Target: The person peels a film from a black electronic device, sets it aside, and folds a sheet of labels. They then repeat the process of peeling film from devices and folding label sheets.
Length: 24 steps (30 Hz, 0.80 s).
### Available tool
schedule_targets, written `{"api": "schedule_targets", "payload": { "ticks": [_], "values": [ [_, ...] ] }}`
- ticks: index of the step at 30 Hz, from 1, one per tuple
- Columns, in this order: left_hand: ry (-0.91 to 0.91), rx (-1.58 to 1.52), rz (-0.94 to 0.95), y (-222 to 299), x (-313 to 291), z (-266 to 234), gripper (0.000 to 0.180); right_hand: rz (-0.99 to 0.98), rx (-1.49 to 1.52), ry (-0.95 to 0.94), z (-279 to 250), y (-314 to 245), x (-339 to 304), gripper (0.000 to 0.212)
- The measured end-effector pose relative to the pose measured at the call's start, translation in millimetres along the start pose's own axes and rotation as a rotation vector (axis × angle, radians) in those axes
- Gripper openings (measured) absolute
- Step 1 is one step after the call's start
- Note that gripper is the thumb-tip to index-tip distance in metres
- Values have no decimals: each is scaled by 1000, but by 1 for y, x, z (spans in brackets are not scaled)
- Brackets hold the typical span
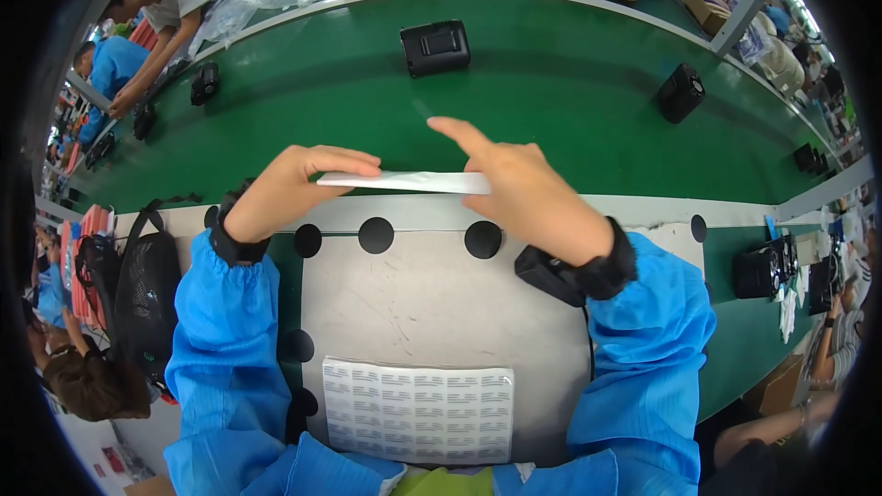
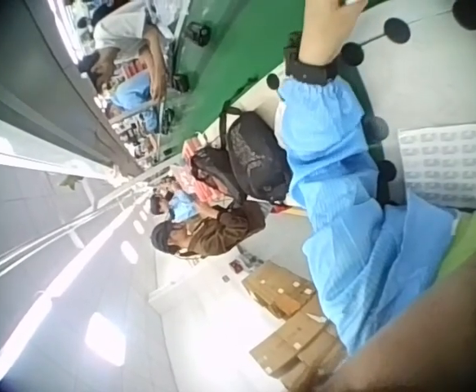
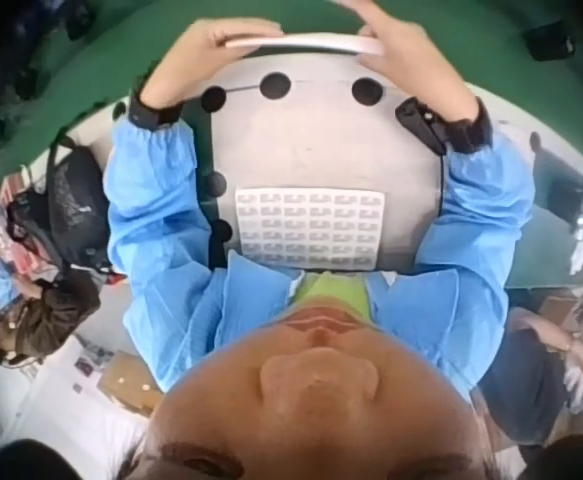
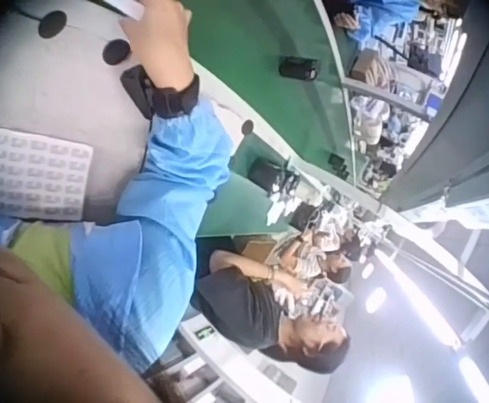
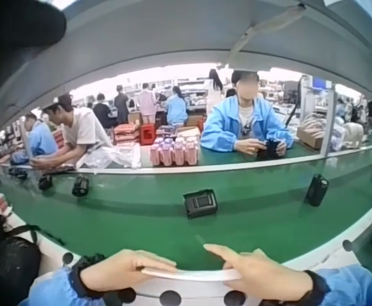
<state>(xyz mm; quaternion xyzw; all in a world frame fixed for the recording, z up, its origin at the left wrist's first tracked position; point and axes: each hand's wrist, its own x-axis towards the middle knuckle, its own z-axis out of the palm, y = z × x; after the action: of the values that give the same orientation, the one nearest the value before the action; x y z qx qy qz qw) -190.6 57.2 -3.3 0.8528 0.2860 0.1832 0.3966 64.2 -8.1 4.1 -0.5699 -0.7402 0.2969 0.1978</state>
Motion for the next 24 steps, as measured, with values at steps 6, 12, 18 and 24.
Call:
{"api": "schedule_targets", "payload": {
  "ticks": [6, 12, 18, 24],
  "values": [
    [201, 742, 150, -3, -17, 47, 45, -212, -402, 142, 47, 7, 5, 76],
    [143, 658, 27, -5, -14, 65, 37, -236, 30, 71, 54, 8, 6, 73],
    [77, 485, -99, 0, -11, 64, 28, -144, 266, -45, 51, 6, 9, 75],
    [156, 408, 219, -12, -12, 68, 23, -120, 170, -87, 53, 9, 5, 71]
  ]
}}
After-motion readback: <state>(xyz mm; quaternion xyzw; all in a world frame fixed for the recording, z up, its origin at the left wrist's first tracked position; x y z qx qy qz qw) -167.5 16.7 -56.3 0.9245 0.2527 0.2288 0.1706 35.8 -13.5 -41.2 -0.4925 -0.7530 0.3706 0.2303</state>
